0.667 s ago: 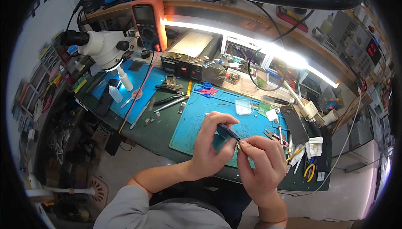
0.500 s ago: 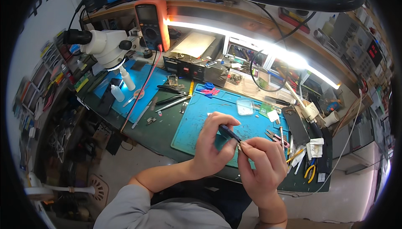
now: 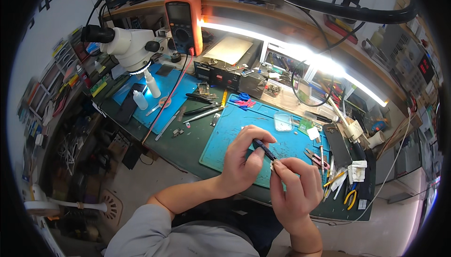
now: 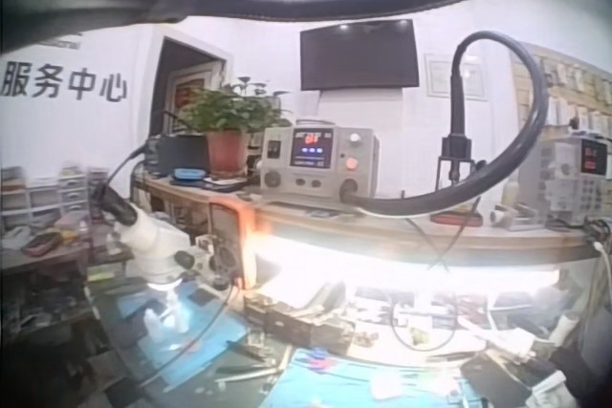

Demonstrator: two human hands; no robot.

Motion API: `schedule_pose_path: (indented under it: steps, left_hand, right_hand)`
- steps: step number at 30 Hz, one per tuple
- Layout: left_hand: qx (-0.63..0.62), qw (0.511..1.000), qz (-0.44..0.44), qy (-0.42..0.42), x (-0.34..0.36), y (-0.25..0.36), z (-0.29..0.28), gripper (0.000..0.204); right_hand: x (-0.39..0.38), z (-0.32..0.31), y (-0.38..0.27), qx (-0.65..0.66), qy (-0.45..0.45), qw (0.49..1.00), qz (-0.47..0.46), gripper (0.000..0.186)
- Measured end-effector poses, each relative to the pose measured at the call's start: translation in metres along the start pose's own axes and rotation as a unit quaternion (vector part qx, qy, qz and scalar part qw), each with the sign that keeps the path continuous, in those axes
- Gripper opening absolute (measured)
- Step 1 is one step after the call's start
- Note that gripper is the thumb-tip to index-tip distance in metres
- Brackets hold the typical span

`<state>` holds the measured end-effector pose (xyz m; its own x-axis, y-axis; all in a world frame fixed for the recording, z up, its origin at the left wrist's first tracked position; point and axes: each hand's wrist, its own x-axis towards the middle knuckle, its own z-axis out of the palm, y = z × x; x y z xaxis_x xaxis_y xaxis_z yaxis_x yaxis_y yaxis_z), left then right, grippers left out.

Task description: The person disassembles a smartphone, removes the screen assembly, and uses tweezers and a toothbrush to clean adhesive residue from the frame. The person then wipes the frame and continues cleaning the edges.

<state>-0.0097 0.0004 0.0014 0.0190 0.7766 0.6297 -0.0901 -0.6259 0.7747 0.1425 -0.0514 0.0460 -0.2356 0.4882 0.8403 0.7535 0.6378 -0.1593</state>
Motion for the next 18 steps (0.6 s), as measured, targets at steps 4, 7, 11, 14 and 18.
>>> schedule_pose_path:
  steps: [4, 7, 11, 14, 18]
  left_hand:
    - [-0.022, 0.999, -0.04, 0.009, 0.003, 0.003, -0.005, 0.027]
    - [-0.051, 0.996, -0.071, 0.019, 0.006, 0.001, -0.011, 0.027]
    - [-0.09, 0.992, -0.084, 0.026, 0.008, -0.003, -0.012, 0.028]
    - [-0.072, 0.996, -0.05, 0.018, 0.008, -0.004, -0.004, 0.028]
    - [0.015, 0.999, 0.036, -0.018, 0.0, -0.009, 0.005, 0.03]
  right_hand:
    - [-0.005, 0.004, 0.004, 0.004, 0.048, 0.999, -0.006, 0.03]
    - [-0.012, -0.003, 0.015, -0.009, 0.059, 0.997, 0.055, 0.03]
    - [-0.039, 0.008, 0.053, -0.013, -0.06, 0.955, 0.289, 0.024]
    - [-0.073, 0.021, 0.092, -0.147, -0.182, 0.949, 0.211, 0.023]
    - [-0.062, 0.016, 0.075, -0.019, -0.122, 0.944, 0.307, 0.021]
